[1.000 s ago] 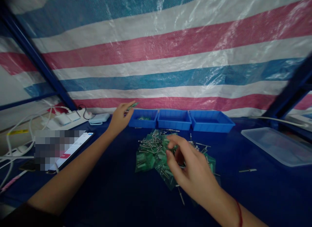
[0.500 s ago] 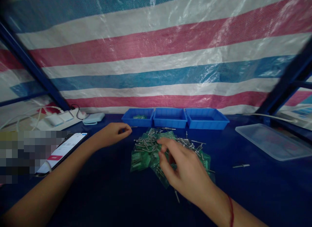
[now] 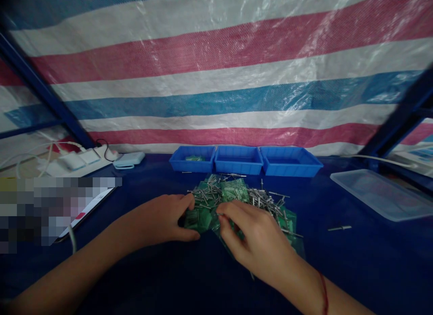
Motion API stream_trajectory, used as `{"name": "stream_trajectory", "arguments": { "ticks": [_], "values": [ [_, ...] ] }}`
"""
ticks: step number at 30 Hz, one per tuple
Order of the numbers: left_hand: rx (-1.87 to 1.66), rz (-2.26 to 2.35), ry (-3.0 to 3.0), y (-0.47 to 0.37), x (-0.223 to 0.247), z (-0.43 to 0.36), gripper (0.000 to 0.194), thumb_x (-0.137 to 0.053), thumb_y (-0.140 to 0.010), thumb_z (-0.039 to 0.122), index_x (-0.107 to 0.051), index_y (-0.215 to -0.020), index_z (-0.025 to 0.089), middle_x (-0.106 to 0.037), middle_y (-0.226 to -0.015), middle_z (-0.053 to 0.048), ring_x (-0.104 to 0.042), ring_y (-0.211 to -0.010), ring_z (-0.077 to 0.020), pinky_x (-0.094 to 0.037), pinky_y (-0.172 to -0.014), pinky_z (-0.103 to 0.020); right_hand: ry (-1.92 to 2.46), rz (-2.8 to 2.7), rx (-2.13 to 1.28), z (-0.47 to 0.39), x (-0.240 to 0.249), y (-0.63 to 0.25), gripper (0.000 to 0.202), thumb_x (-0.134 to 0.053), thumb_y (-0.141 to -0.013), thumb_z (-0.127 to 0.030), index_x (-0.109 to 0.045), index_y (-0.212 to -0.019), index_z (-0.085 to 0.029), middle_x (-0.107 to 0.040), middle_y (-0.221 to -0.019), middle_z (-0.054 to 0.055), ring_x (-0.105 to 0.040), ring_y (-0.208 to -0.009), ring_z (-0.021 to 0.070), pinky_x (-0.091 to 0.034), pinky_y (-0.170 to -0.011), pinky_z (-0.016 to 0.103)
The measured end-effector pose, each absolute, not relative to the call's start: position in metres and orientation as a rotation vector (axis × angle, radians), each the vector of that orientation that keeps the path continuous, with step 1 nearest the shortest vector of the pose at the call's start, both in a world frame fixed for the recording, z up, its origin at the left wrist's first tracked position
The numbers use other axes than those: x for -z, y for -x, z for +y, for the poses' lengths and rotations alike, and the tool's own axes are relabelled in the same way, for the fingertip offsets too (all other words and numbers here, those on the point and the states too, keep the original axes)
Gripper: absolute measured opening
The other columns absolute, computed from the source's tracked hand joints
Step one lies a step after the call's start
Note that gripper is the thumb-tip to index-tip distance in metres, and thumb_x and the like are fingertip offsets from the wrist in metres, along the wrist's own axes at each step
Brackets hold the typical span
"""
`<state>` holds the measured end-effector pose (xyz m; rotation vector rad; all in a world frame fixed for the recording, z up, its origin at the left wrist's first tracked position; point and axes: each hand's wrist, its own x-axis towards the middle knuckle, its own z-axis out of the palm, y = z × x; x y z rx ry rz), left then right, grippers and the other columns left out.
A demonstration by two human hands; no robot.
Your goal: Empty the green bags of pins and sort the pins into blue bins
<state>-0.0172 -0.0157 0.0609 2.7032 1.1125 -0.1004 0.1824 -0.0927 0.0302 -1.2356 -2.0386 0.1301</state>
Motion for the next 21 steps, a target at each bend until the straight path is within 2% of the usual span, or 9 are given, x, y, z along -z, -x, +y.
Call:
{"name": "stream_trajectory", "arguments": {
  "ticks": [3,6,10,14,18,21],
  "values": [
    [0.079,1.093,-2.703,0.018,-0.066,-0.017,0.022,-0.049,-0.081,0.037,-0.058,-0.082,0.017,-0.065,-0.075,-0.006,-0.060,-0.067,-0.0205,-0.036,-0.058,-0.028,1.262,-2.016,-0.160,-0.092,-0.029,-0.181,0.015,-0.045,-0.087,-0.020,-0.060,-0.089,-0.020,-0.064,-0.074,0.001,-0.060,-0.061,0.0114,-0.045,-0.055,0.025],
    [0.008,1.064,-2.756,0.023,-0.075,-0.013,0.024,-0.040,-0.088,0.030,-0.058,-0.077,0.018,-0.062,-0.068,-0.003,-0.059,-0.064,-0.0178,-0.034,-0.058,-0.027,1.296,-1.975,-0.183,-0.092,-0.028,-0.181,0.014,-0.045,-0.087,-0.021,-0.060,-0.088,-0.020,-0.063,-0.071,0.000,-0.059,-0.058,0.0105,-0.044,-0.053,0.025],
    [-0.233,1.077,-2.760,0.025,-0.082,-0.006,0.030,-0.034,-0.092,0.030,-0.052,-0.072,0.018,-0.059,-0.064,-0.001,-0.057,-0.061,-0.0153,-0.033,-0.058,-0.027,1.369,-1.864,-0.171,-0.090,-0.028,-0.181,0.014,-0.046,-0.087,-0.022,-0.060,-0.083,-0.020,-0.064,-0.072,0.000,-0.060,-0.062,0.0117,-0.046,-0.058,0.025],
    [-0.435,0.938,-2.317,0.010,-0.073,-0.006,0.031,-0.033,-0.093,0.036,-0.050,-0.075,0.017,-0.060,-0.066,-0.001,-0.058,-0.062,-0.0132,-0.040,-0.058,-0.024,1.430,-1.763,-0.214,-0.090,-0.031,-0.180,0.015,-0.051,-0.085,-0.031,-0.059,-0.091,-0.019,-0.065,-0.078,0.001,-0.060,-0.068,0.0141,-0.047,-0.062,0.028],
    [-0.451,0.739,-1.861,-0.009,-0.055,-0.016,0.031,-0.036,-0.091,0.040,-0.051,-0.079,0.016,-0.059,-0.066,-0.001,-0.059,-0.061,-0.0128,-0.045,-0.058,-0.024,1.457,-1.686,-0.441,-0.090,-0.033,-0.180,0.023,-0.049,-0.086,-0.040,-0.056,-0.079,-0.019,-0.059,-0.064,-0.001,-0.055,-0.056,0.0131,-0.043,-0.051,0.026],
    [-0.503,0.657,-1.685,-0.017,-0.048,-0.021,0.029,-0.045,-0.087,0.043,-0.053,-0.085,0.015,-0.057,-0.068,0.000,-0.059,-0.061,-0.0123,-0.045,-0.057,-0.024,1.376,-1.614,-0.661,-0.089,-0.034,-0.181,0.027,-0.047,-0.088,-0.040,-0.058,-0.077,-0.019,-0.060,-0.065,0.001,-0.057,-0.060,0.0139,-0.045,-0.053,0.026]
  ]
}}
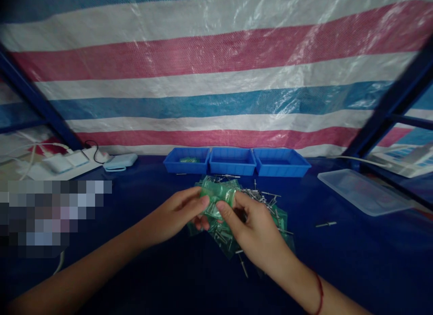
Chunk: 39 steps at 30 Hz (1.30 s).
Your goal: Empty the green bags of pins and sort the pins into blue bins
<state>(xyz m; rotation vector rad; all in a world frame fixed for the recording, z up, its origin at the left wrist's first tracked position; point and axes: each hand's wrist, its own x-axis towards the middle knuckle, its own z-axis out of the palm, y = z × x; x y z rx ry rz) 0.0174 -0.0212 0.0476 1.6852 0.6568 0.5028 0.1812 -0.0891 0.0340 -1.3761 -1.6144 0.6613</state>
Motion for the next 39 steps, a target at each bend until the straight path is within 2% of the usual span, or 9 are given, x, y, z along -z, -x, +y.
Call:
{"name": "stream_trajectory", "arguments": {
  "ticks": [8,14,16,18,22,27,31,36,39],
  "values": [
    [-0.690,0.611,-1.615,-0.022,-0.039,-0.023,0.022,-0.057,-0.081,0.034,-0.054,-0.087,0.013,-0.057,-0.073,0.000,-0.054,-0.059,-0.0086,-0.044,-0.058,-0.022,1.266,-1.632,-0.592,-0.088,-0.026,-0.181,0.012,-0.056,-0.084,-0.031,-0.060,-0.081,-0.021,-0.058,-0.066,-0.001,-0.053,-0.059,0.0129,-0.045,-0.054,0.026],
    [-0.585,0.562,-1.181,-0.026,-0.039,-0.028,0.056,-0.036,-0.084,0.062,-0.043,-0.120,0.020,-0.059,-0.096,-0.009,-0.059,-0.067,-0.0141,-0.047,-0.057,-0.027,1.181,-1.813,0.035,-0.094,-0.036,-0.191,0.016,-0.052,-0.081,-0.010,-0.063,-0.086,-0.021,-0.057,-0.079,0.004,-0.056,-0.072,0.0159,-0.048,-0.059,0.029],
    [-0.507,0.534,-1.088,-0.027,-0.039,-0.029,0.062,-0.032,-0.083,0.067,-0.052,-0.111,0.016,-0.062,-0.090,-0.010,-0.058,-0.063,-0.0130,-0.047,-0.055,-0.025,1.134,-1.873,0.212,-0.094,-0.039,-0.195,0.023,-0.052,-0.080,-0.006,-0.064,-0.093,-0.021,-0.057,-0.087,0.006,-0.057,-0.078,0.0171,-0.049,-0.062,0.031],
    [-0.506,0.520,-1.078,-0.028,-0.038,-0.030,0.051,-0.047,-0.082,0.060,-0.058,-0.099,0.013,-0.063,-0.083,-0.008,-0.059,-0.066,-0.0125,-0.047,-0.059,-0.024,1.095,-1.944,0.267,-0.094,-0.039,-0.198,0.027,-0.053,-0.079,-0.005,-0.064,-0.097,-0.022,-0.055,-0.095,0.007,-0.056,-0.085,0.0177,-0.049,-0.066,0.031],
    [-0.636,0.549,-1.167,-0.029,-0.034,-0.029,0.026,-0.063,-0.081,0.034,-0.059,-0.096,0.014,-0.064,-0.087,-0.005,-0.061,-0.077,-0.0136,-0.049,-0.075,-0.028,1.141,-1.894,0.123,-0.092,-0.039,-0.196,0.029,-0.051,-0.083,-0.008,-0.062,-0.102,-0.026,-0.053,-0.107,0.006,-0.056,-0.092,0.0168,-0.048,-0.070,0.029],
    [-0.851,0.709,-1.544,-0.023,-0.033,-0.023,0.018,-0.056,-0.085,0.033,-0.058,-0.090,0.015,-0.063,-0.081,-0.003,-0.061,-0.075,-0.0154,-0.050,-0.071,-0.031,1.324,-1.595,-0.531,-0.092,-0.038,-0.187,0.026,-0.044,-0.091,-0.033,-0.049,-0.114,-0.021,-0.056,-0.062,-0.003,-0.052,-0.054,0.0116,-0.042,-0.049,0.025],
    [-0.987,0.557,-2.202,-0.016,-0.037,-0.025,0.012,-0.052,-0.087,0.021,-0.063,-0.092,0.021,-0.061,-0.095,-0.003,-0.058,-0.091,-0.0166,-0.045,-0.086,-0.034,1.144,-1.417,-1.132,-0.092,-0.035,-0.178,0.037,-0.033,-0.093,-0.047,-0.046,-0.115,-0.019,-0.058,-0.067,0.000,-0.051,-0.050,0.0103,-0.041,-0.044,0.023],
    [-1.028,0.534,-2.346,-0.015,-0.038,-0.032,0.032,-0.053,-0.080,0.014,-0.058,-0.110,0.025,-0.042,-0.126,-0.008,-0.040,-0.119,-0.0247,-0.035,-0.098,-0.042,1.117,-1.289,-1.045,-0.089,-0.037,-0.181,0.025,-0.049,-0.087,-0.042,-0.053,-0.105,-0.023,-0.054,-0.075,-0.001,-0.055,-0.060,0.0107,-0.048,-0.054,0.024],
    [-0.874,0.556,-1.999,-0.018,-0.037,-0.034,0.051,-0.052,-0.084,0.027,-0.035,-0.131,0.023,-0.049,-0.116,-0.011,-0.053,-0.096,-0.0210,-0.046,-0.082,-0.038,1.142,-1.352,-0.835,-0.088,-0.037,-0.187,0.018,-0.050,-0.087,-0.037,-0.052,-0.102,-0.026,-0.052,-0.073,-0.002,-0.054,-0.059,0.0103,-0.050,-0.054,0.024]
  ]
}}
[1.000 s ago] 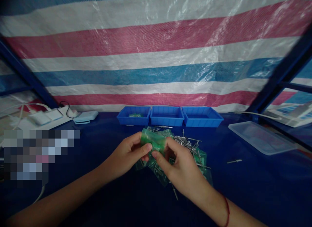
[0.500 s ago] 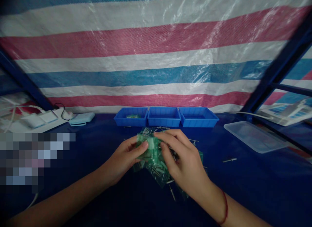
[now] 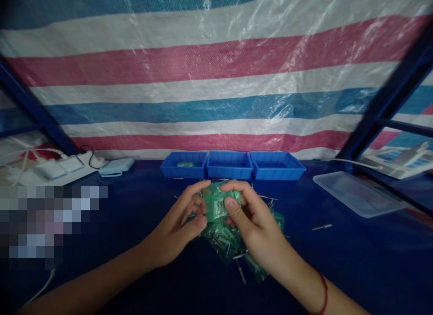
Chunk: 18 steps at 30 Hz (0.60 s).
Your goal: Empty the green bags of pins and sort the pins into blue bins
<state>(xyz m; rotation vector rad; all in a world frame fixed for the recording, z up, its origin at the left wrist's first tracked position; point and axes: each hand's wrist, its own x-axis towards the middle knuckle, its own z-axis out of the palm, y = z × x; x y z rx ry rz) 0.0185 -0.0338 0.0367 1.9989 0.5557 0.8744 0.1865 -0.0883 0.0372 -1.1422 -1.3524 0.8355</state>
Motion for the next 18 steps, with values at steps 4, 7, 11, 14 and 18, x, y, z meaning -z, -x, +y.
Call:
{"name": "stream_trajectory", "arguments": {
  "ticks": [4,7,11,14,18],
  "values": [
    [-0.728,0.498,-1.605,-0.026,-0.034,-0.038,0.055,-0.052,-0.085,0.035,-0.026,-0.132,0.022,-0.057,-0.104,-0.008,-0.057,-0.073,-0.0137,-0.048,-0.066,-0.030,1.141,-1.532,-0.600,-0.090,-0.033,-0.186,0.013,-0.049,-0.089,-0.029,-0.051,-0.102,-0.028,-0.056,-0.087,0.000,-0.058,-0.071,0.0120,-0.050,-0.059,0.023],
    [-0.803,0.567,-1.588,-0.027,-0.037,-0.030,0.050,-0.054,-0.084,0.032,-0.030,-0.127,0.023,-0.060,-0.102,-0.007,-0.059,-0.072,-0.0131,-0.050,-0.067,-0.029,1.133,-1.591,-0.610,-0.090,-0.030,-0.184,0.034,-0.047,-0.090,-0.029,-0.038,-0.122,-0.030,-0.056,-0.090,0.001,-0.057,-0.071,0.0125,-0.049,-0.059,0.025],
    [-1.052,0.912,-1.774,-0.019,-0.047,0.018,0.048,-0.051,-0.086,0.033,-0.025,-0.124,0.019,-0.062,-0.085,-0.003,-0.062,-0.070,-0.0134,-0.050,-0.067,-0.028,1.154,-1.529,-0.660,-0.088,-0.027,-0.184,0.046,-0.044,-0.091,-0.034,-0.024,-0.132,-0.029,-0.052,-0.084,0.000,-0.050,-0.063,0.0108,-0.046,-0.054,0.024],
    [-1.105,1.256,-2.044,-0.014,-0.053,0.066,0.041,-0.042,-0.090,0.034,-0.025,-0.122,0.016,-0.063,-0.085,-0.005,-0.063,-0.075,-0.0150,-0.049,-0.067,-0.028,1.191,-1.494,-0.661,-0.086,-0.027,-0.187,0.044,-0.043,-0.091,-0.036,-0.026,-0.130,-0.027,-0.052,-0.084,0.000,-0.047,-0.059,0.0097,-0.044,-0.052,0.024],
    [-1.026,1.396,-2.206,-0.014,-0.054,0.099,0.037,-0.050,-0.085,0.039,-0.044,-0.111,0.014,-0.062,-0.096,-0.012,-0.059,-0.093,-0.0256,-0.046,-0.078,-0.040,1.264,-1.532,-0.640,-0.085,-0.029,-0.190,0.041,-0.041,-0.091,-0.038,-0.030,-0.127,-0.023,-0.053,-0.079,-0.001,-0.047,-0.056,0.0095,-0.042,-0.050,0.024]
  ]
}}
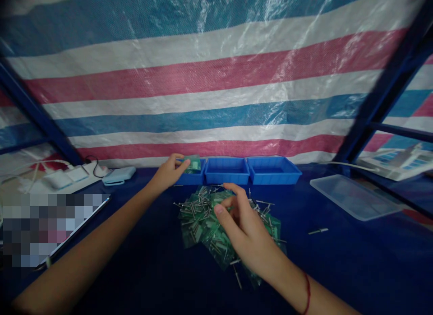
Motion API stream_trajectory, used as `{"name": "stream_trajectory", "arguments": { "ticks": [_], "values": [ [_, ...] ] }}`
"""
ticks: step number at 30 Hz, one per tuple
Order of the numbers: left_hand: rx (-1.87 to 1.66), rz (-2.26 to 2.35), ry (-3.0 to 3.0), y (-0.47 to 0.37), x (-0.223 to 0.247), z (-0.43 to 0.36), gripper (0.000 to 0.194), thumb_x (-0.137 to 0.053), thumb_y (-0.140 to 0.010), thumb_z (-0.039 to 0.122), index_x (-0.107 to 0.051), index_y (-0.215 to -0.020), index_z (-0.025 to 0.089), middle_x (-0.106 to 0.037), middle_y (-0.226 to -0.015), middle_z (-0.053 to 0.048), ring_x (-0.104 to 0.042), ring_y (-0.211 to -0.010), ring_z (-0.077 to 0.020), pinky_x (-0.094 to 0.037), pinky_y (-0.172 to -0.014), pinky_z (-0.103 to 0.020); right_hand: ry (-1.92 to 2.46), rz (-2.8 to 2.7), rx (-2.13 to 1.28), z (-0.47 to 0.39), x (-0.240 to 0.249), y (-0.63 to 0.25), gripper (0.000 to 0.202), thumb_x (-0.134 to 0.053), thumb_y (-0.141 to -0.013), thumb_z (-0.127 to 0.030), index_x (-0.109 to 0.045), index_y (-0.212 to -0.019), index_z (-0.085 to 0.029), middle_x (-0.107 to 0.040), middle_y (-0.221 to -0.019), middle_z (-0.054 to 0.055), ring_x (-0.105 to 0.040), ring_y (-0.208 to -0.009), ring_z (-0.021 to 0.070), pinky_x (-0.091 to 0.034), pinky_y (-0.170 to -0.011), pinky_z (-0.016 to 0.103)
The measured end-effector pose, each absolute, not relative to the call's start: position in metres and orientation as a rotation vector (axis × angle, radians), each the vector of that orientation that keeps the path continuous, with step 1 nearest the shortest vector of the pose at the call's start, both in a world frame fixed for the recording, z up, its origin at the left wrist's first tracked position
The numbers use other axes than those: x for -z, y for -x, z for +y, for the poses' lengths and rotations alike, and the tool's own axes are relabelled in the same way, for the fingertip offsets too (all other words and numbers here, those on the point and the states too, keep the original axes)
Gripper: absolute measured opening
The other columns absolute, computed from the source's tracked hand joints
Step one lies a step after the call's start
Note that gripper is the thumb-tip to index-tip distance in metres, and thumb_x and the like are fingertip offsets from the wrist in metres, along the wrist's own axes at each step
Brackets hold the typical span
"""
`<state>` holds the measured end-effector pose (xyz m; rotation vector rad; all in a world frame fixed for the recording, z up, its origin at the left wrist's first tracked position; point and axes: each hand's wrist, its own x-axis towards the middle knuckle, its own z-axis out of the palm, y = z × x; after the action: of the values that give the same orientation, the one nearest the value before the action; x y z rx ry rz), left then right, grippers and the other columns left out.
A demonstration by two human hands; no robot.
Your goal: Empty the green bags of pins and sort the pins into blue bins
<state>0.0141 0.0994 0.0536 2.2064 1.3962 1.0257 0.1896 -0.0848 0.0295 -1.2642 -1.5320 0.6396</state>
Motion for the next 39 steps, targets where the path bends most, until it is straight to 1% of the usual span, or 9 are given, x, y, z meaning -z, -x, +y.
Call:
{"name": "stream_trajectory", "arguments": {
  "ticks": [4,7,10,13,17,24,29,33,39],
  "values": [
    [-0.948,1.418,-2.407,-0.015,-0.055,0.079,0.033,-0.050,-0.084,0.031,-0.053,-0.112,0.015,-0.053,-0.118,-0.015,-0.044,-0.114,-0.0325,-0.033,-0.093,-0.051,1.378,-1.843,-0.421,-0.086,-0.033,-0.192,0.027,-0.048,-0.086,-0.037,-0.051,-0.106,-0.018,-0.055,-0.073,0.000,-0.052,-0.062,0.0129,-0.044,-0.057,0.028],
    [-0.822,1.222,-2.553,-0.012,-0.059,0.046,0.021,-0.048,-0.086,0.023,-0.059,-0.103,0.019,-0.062,-0.107,-0.006,-0.052,-0.105,-0.0221,-0.034,-0.095,-0.039,1.436,-2.154,-0.174,-0.087,-0.032,-0.192,0.031,-0.064,-0.072,-0.041,-0.059,-0.091,-0.017,-0.059,-0.082,0.005,-0.055,-0.081,0.0219,-0.045,-0.073,0.039],
    [-0.737,0.900,-2.652,-0.011,-0.060,0.013,0.020,-0.042,-0.090,0.020,-0.061,-0.095,0.019,-0.066,-0.096,-0.003,-0.056,-0.092,-0.0171,-0.039,-0.087,-0.033,1.490,-2.271,-0.084,-0.088,-0.029,-0.190,0.046,-0.071,-0.062,-0.041,-0.060,-0.099,-0.016,-0.060,-0.091,0.008,-0.055,-0.088,0.0272,-0.044,-0.079,0.046],
    [-0.723,0.846,-2.599,-0.012,-0.053,-0.007,0.019,-0.043,-0.089,0.020,-0.062,-0.094,0.020,-0.067,-0.094,-0.001,-0.057,-0.089,-0.0165,-0.041,-0.084,-0.032,1.526,-2.278,-0.083,-0.090,-0.030,-0.188,0.038,-0.067,-0.067,-0.029,-0.059,-0.102,-0.015,-0.061,-0.090,0.008,-0.057,-0.087,0.0256,-0.046,-0.078,0.043],
    [-0.763,0.832,-2.493,-0.013,-0.041,-0.015,0.018,-0.046,-0.088,0.019,-0.061,-0.098,0.020,-0.066,-0.096,-0.002,-0.057,-0.091,-0.0166,-0.042,-0.084,-0.031,1.520,-2.253,-0.062,-0.092,-0.038,-0.189,0.010,-0.051,-0.080,-0.019,-0.061,-0.083,-0.017,-0.061,-0.074,0.005,-0.058,-0.072,0.0198,-0.046,-0.067,0.036],
    [-0.815,0.823,-2.282,-0.015,-0.035,-0.019,0.028,-0.045,-0.090,0.029,-0.053,-0.115,0.020,-0.061,-0.106,-0.005,-0.056,-0.093,-0.0174,-0.043,-0.083,-0.033,1.404,-1.924,0.010,-0.090,-0.047,-0.199,0.020,-0.043,-0.090,-0.023,-0.062,-0.086,-0.018,-0.063,-0.086,0.006,-0.060,-0.079,0.0163,-0.047,-0.072,0.031],
    [-0.774,0.818,-2.047,-0.018,-0.032,-0.024,0.049,-0.056,-0.084,0.037,-0.042,-0.127,0.019,-0.059,-0.108,-0.008,-0.055,-0.084,-0.0177,-0.044,-0.070,-0.031,1.380,-1.574,-0.206,-0.091,-0.047,-0.197,0.016,-0.052,-0.087,-0.030,-0.064,-0.090,-0.021,-0.064,-0.076,0.002,-0.060,-0.065,0.0132,-0.048,-0.058,0.025],
    [-0.664,0.650,-1.817,-0.021,-0.032,-0.027,0.031,-0.051,-0.087,0.039,-0.055,-0.107,0.017,-0.062,-0.087,-0.004,-0.057,-0.076,-0.0149,-0.043,-0.067,-0.028,1.288,-1.406,-0.582,-0.092,-0.044,-0.188,0.018,-0.054,-0.085,-0.034,-0.063,-0.094,-0.021,-0.064,-0.072,0.000,-0.056,-0.050,0.0098,-0.047,-0.043,0.021],
    [-0.688,0.659,-1.792,-0.018,-0.033,-0.026,0.022,-0.050,-0.087,0.036,-0.054,-0.082,0.015,-0.054,-0.071,0.001,-0.051,-0.066,-0.0113,-0.039,-0.060,-0.023,1.140,-1.528,-0.755,-0.088,-0.033,-0.180,0.009,-0.060,-0.082,-0.026,-0.063,-0.088,-0.022,-0.067,-0.080,0.000,-0.062,-0.070,0.0125,-0.051,-0.062,0.025]
  ]
}}
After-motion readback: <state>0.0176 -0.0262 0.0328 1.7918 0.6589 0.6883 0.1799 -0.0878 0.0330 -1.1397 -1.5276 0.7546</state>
